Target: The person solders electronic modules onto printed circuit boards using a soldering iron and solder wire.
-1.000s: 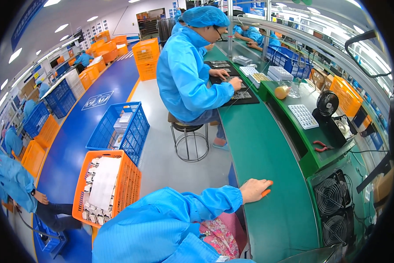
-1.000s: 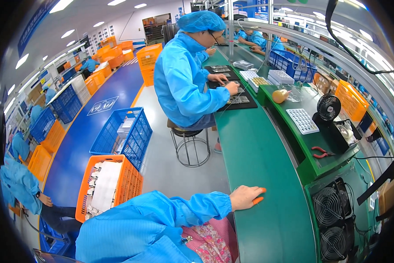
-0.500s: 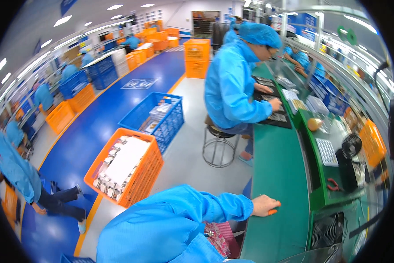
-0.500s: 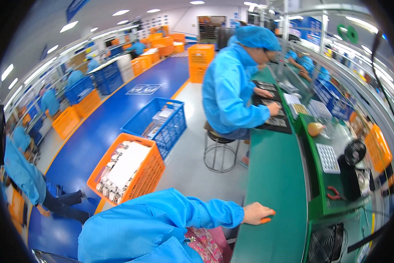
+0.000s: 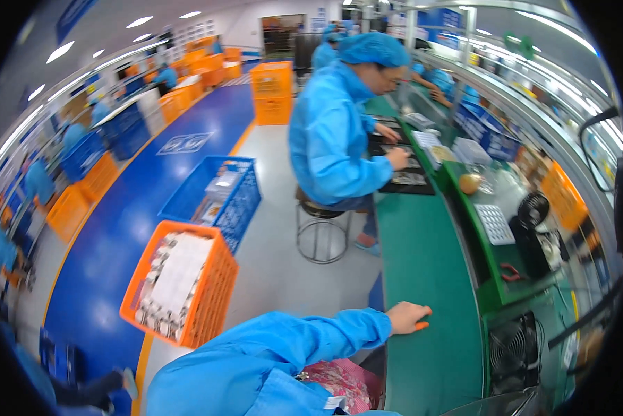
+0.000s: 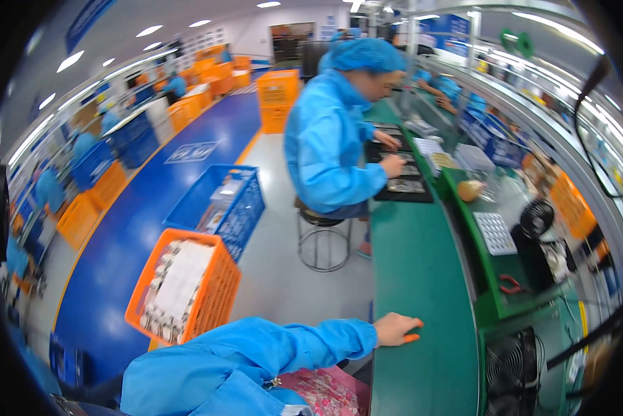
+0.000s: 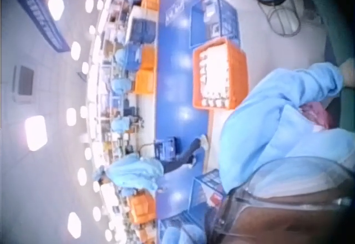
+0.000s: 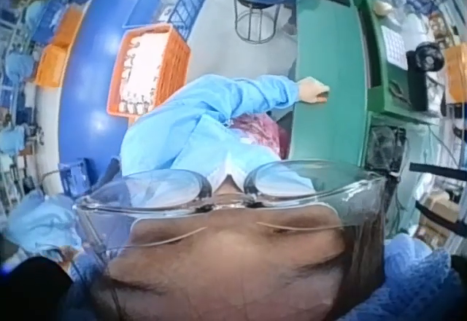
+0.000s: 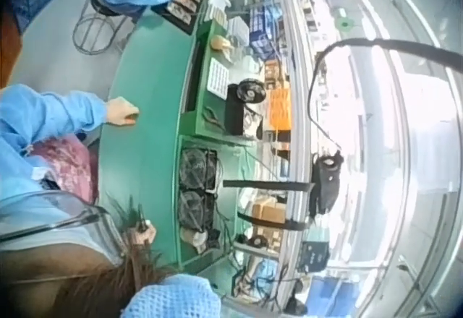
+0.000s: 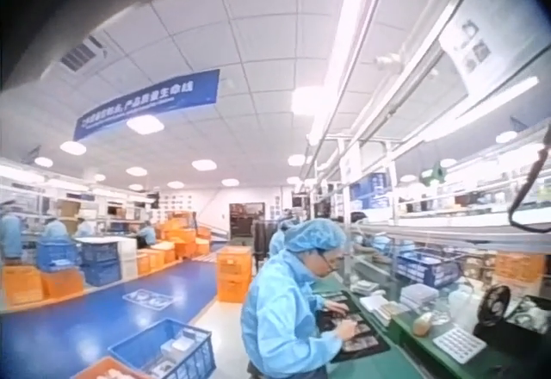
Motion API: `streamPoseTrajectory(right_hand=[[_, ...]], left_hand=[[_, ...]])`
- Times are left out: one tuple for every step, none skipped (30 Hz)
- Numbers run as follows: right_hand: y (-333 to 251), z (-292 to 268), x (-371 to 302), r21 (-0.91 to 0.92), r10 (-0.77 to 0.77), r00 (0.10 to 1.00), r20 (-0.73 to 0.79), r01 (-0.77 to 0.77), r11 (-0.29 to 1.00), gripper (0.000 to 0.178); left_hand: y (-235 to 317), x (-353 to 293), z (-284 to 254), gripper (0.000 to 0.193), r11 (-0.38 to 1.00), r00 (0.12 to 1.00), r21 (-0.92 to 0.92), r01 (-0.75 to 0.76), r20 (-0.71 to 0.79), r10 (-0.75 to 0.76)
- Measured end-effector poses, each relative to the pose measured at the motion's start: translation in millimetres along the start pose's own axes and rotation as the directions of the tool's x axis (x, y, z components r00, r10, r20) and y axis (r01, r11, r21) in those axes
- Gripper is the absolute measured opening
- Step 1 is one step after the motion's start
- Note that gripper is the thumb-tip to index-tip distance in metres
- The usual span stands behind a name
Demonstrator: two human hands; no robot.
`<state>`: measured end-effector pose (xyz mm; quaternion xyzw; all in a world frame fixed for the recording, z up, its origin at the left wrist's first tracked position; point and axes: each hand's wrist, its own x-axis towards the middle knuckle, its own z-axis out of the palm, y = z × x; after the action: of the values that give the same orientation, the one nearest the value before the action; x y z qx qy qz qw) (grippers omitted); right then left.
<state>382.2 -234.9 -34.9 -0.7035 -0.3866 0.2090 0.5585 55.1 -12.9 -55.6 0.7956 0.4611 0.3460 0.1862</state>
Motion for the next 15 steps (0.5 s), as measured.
streamPoseTrajectory(right_hand=[[-6.8, -10.7, -19.8, 0.0, 0.057, 0.997, -0.054, -0.057, 0.998, 0.021], [-10.7, -3.8, -28.5, 0.194, 0.019, 0.976, -0.216, 0.023, 0.981, 0.021], [-10.5, 9.8, -26.9, 0.355, -0.001, 0.932, -0.362, 0.138, 0.925, 0.021], [-1.2, 12.9, -22.8, 0.363, -0.033, 0.928, -0.37, 0.178, 0.915, 0.022], [6.9, 11.2, -23.6, 0.363, -0.066, 0.922, -0.381, 0.214, 0.907, 0.022], [-1.9, 17.3, -28.6, 0.35, -0.019, 0.921, -0.388, 0.166, 0.922, 0.023], [-14.6, 26.7, -29.3, 0.338, 0.027, 0.915, -0.402, 0.12, 0.933, 0.023], [-16.6, 30.3, -30.1, 0.381, 0.049, 0.919, -0.391, 0.114, 0.917, 0.022], [-22.5, 37.7, -30.4, 0.346, 0.131, 0.857, -0.498, 0.058, 0.937, 0.025], [-20.3, 45.4, -25.3, 0.286, 0.051, 0.868, -0.493, 0.107, 0.952, 0.024], [-28.2, 51.9, -25.4, 0.428, 0.184, 0.82, -0.542, 0.082, 0.9, 0.023], [-28.5, 50.1, -24.8, 0.377, 0.149, 0.836, -0.529, 0.074, 0.923, 0.024], [-29.2, 45.4, -24.8, 0.327, 0.117, 0.853, -0.509, 0.066, 0.943, 0.025], [-31.7, 41.8, -26.1, 0.312, 0.121, 0.835, -0.537, 0.064, 0.948, 0.025], [-32.5, 43.1, -26.1, 0.309, 0.11, 0.843, -0.527, 0.069, 0.949, 0.024]], left_hand=[[6.4, 4.6, 1.0, 0.031, 1.0, 1.0, -0.016, 0.024, -0.018, -0.024], [10.1, 4.6, -2.2, 0.032, 0.998, 0.997, -0.023, 0.061, -0.041, -0.062], [8.9, 3.1, -5.8, 0.032, 0.998, 0.999, -0.043, 0.035, -0.008, -0.035], [5.9, 2.1, -8.7, 0.031, 0.999, 0.998, -0.046, 0.027, -0.06, -0.03], [5.4, 1.0, -9.2, 0.031, 0.998, 0.994, -0.055, 0.022, -0.107, -0.028], [4.5, -0.1, -12.0, 0.031, 0.998, 0.991, -0.056, 0.016, -0.129, -0.023], [3.1, 1.5, -14.8, 0.031, 0.998, 0.988, -0.059, 0.005, -0.151, -0.014], [3.0, 3.5, -15.2, 0.031, 0.995, 0.993, -0.095, -0.019, -0.114, 0.008], [2.6, 4.5, -14.9, 0.031, 0.994, 0.991, -0.113, 0.011, -0.135, -0.026], [-0.5, 3.2, -17.9, 0.031, 0.991, 0.983, -0.122, 0.06, -0.164, -0.08], [0.7, 6.4, -15.9, 0.031, 0.987, 0.989, -0.154, 0.045, -0.129, -0.065], [1.7, 8.5, -14.0, 0.029, 0.984, 0.987, -0.164, 0.067, -0.136, -0.089], [3.2, 8.9, -12.2, 0.028, 0.981, 0.983, -0.17, 0.089, -0.146, -0.114], [5.8, 7.7, -12.5, 0.028, 0.979, 0.988, -0.188, 0.075, -0.12, -0.099], [6.3, 9.7, -13.5, 0.027, 0.969, 0.985, -0.217, 0.115, -0.101, -0.139]])
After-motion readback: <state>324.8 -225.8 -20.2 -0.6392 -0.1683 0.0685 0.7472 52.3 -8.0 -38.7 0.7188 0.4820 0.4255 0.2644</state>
